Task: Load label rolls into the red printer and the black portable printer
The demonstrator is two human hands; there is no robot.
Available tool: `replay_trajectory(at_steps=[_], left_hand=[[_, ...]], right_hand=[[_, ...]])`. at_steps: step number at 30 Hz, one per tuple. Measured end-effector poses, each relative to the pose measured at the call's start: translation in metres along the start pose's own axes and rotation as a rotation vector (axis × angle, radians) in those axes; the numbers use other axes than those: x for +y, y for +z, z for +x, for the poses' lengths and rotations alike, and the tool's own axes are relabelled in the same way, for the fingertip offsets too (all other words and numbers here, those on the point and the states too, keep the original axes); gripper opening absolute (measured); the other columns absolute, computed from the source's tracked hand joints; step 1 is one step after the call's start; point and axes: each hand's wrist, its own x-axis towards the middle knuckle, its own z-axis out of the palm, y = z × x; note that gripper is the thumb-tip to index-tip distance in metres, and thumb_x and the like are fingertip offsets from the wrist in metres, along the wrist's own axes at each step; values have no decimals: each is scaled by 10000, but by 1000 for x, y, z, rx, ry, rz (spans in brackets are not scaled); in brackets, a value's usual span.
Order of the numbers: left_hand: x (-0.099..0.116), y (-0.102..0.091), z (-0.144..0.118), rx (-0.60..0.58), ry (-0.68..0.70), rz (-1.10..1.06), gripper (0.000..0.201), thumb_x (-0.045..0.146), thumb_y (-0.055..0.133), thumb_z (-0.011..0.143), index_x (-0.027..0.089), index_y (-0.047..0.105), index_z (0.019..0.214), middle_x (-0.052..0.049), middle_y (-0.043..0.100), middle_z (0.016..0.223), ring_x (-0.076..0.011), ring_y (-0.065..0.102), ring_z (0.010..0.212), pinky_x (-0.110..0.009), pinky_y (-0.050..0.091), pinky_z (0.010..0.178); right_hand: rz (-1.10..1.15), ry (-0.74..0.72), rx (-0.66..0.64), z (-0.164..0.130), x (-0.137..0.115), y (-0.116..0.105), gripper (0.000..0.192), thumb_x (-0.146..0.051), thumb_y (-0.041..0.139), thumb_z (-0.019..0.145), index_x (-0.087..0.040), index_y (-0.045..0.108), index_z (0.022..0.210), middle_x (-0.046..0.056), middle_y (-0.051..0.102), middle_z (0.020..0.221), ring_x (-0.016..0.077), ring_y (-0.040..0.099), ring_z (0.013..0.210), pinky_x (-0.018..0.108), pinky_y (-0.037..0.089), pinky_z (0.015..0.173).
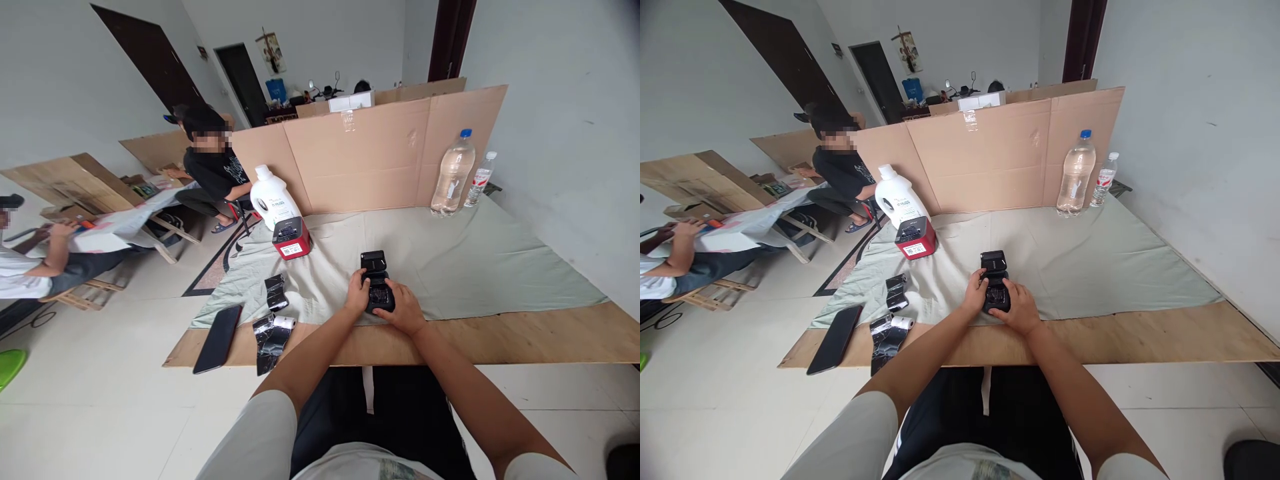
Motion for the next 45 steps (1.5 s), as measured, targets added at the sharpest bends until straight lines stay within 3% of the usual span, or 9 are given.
replay_trajectory(at_steps=[3, 7, 11, 14, 19, 26, 37, 41, 45], left_hand=[[-1, -1, -2, 5, 20, -59, 417, 342, 399, 949, 165, 427, 1325, -134, 490, 1374, -209, 447, 1295, -373, 344, 1096], [5, -5, 3, 89, -15, -158, 544, 504, 297, 973, 215, 294, 1434, -124, 350, 1510, -193, 361, 1379, -339, 342, 1092], [16, -13, 17, -15, -71, -281, 617, 588, 127, 965, 278, 205, 1492, -87, 420, 1483, -165, 400, 1361, -327, 369, 1062], [18, -16, 17, 3, -18, -296, 637, 588, 103, 962, 241, 290, 1463, -94, 536, 1363, -160, 450, 1314, -331, 358, 1068], [9, -10, -6, 30, 219, -298, 613, 619, 273, 935, 160, 529, 1250, -128, 625, 1168, -219, 553, 1159, -400, 382, 1057], [-2, -4, -18, 45, 446, -175, 547, 545, 276, 969, 161, 650, 1076, -136, 580, 1282, -247, 454, 1303, -479, 306, 1137], [0, -4, -16, 55, 351, -212, 614, 572, 269, 961, 161, 725, 949, -122, 615, 1249, -247, 517, 1244, -470, 356, 1108], [-5, -6, -16, 40, 293, -351, 619, 624, 299, 932, 168, 714, 986, -115, 620, 1259, -256, 490, 1280, -476, 314, 1137], [-14, -8, -18, 104, 121, -464, 619, 661, 353, 898, 186, 634, 1176, -113, 578, 1329, -260, 471, 1299, -465, 306, 1140]], right_hand=[[-43, -2, -10, 1, -2, -2, 680, -624, 658, 734, -207, 550, 1259, 165, 539, 1234, 324, 550, 1094, 498, 482, 934], [-57, -12, -10, 1, -3, -3, 642, -615, 658, 737, -219, 565, 1235, 163, 481, 1283, 324, 521, 1124, 504, 479, 945], [-51, -10, 4, 1, -3, -4, 730, -635, 658, 721, -195, 502, 1283, 175, 486, 1270, 344, 493, 1163, 519, 464, 963], [-35, -5, 58, 1, -3, -4, 862, -665, 651, 705, -175, 396, 1366, 190, 473, 1302, 360, 455, 1217, 544, 425, 1005], [-66, -51, 116, 2, -1, -4, 1050, -729, 634, 670, -157, 245, 1460, 214, 350, 1447, 380, 375, 1311, 566, 367, 1044], [-166, -135, -23, 1, -2, -2, 887, -656, 630, 726, -175, 376, 1427, 138, 458, 1437, 346, 397, 1310, 496, 335, 1067], [-109, -13, -65, 5, -14, -3, 788, -562, 719, 675, -153, 509, 1315, 158, 517, 1364, 333, 469, 1215, 495, 377, 1028], [-140, 144, -74, 12, -38, 0, 850, -522, 731, 672, -98, 450, 1352, 223, 418, 1429, 366, 456, 1224, 515, 403, 999], [-195, 208, -164, 18, -54, 1, 904, -465, 736, 668, -136, 368, 1425, 231, 282, 1517, 373, 499, 1163, 517, 444, 926]])
